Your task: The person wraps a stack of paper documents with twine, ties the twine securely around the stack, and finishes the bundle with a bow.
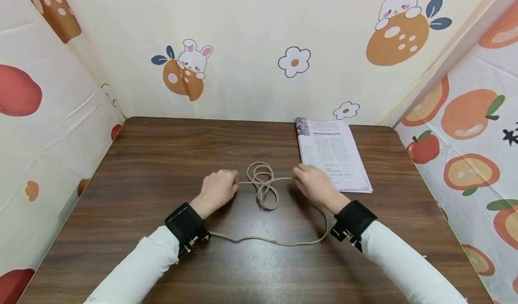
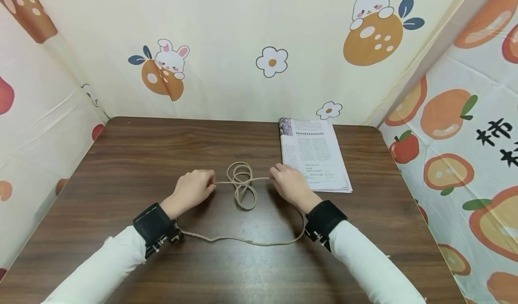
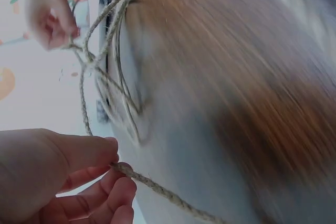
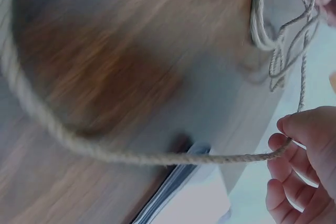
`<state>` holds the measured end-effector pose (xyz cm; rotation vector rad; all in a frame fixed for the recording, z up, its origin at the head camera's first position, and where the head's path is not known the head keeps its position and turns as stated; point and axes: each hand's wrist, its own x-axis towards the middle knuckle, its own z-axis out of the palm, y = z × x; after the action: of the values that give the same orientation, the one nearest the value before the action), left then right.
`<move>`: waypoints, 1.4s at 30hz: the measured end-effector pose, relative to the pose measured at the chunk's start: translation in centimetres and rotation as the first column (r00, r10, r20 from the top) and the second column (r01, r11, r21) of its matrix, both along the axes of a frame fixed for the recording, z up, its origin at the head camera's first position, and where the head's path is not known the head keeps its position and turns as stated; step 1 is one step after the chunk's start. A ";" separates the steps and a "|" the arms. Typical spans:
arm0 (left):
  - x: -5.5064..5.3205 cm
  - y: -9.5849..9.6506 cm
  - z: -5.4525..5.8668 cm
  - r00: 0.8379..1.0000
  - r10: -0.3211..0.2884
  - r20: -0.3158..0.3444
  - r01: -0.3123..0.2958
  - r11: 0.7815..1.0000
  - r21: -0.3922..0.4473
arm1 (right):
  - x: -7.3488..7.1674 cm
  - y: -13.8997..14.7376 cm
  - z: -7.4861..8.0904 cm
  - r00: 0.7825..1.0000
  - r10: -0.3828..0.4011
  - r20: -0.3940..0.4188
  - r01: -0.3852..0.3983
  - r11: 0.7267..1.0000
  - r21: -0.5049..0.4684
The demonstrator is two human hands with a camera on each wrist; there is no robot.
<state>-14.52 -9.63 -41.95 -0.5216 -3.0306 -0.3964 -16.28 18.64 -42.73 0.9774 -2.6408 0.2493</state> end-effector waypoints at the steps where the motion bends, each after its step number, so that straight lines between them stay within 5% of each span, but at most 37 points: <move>1: 0.0 -0.4 0.1 1.000 0.013 0.008 -0.013 1.000 0.005 | 0.1 0.5 0.1 1.000 -0.009 -0.003 0.009 1.000 -0.013; 20: 1.4 -9.0 0.2 0.976 0.160 0.147 -0.184 0.970 0.161 | 2.2 9.1 1.2 0.977 -0.209 0.042 0.212 0.973 -0.094; 34: 3.8 -15.1 -1.1 0.929 0.309 0.203 -0.333 0.938 0.096 | 4.4 13.5 0.1 0.943 -0.330 0.045 0.333 0.938 -0.093; 39: 3.9 -15.5 -1.1 0.920 0.314 0.236 -0.335 0.941 0.053 | 4.8 14.2 -0.6 0.938 -0.339 0.074 0.344 0.936 -0.073; 42: 3.7 -14.7 -0.7 0.930 0.287 0.228 -0.302 0.953 0.033 | 4.7 13.9 -0.9 0.951 -0.299 0.077 0.305 0.950 -0.069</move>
<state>-10.81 -24.31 -42.69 -0.0114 -3.2182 -0.5699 -11.58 32.49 -43.64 0.5360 -2.7686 0.3160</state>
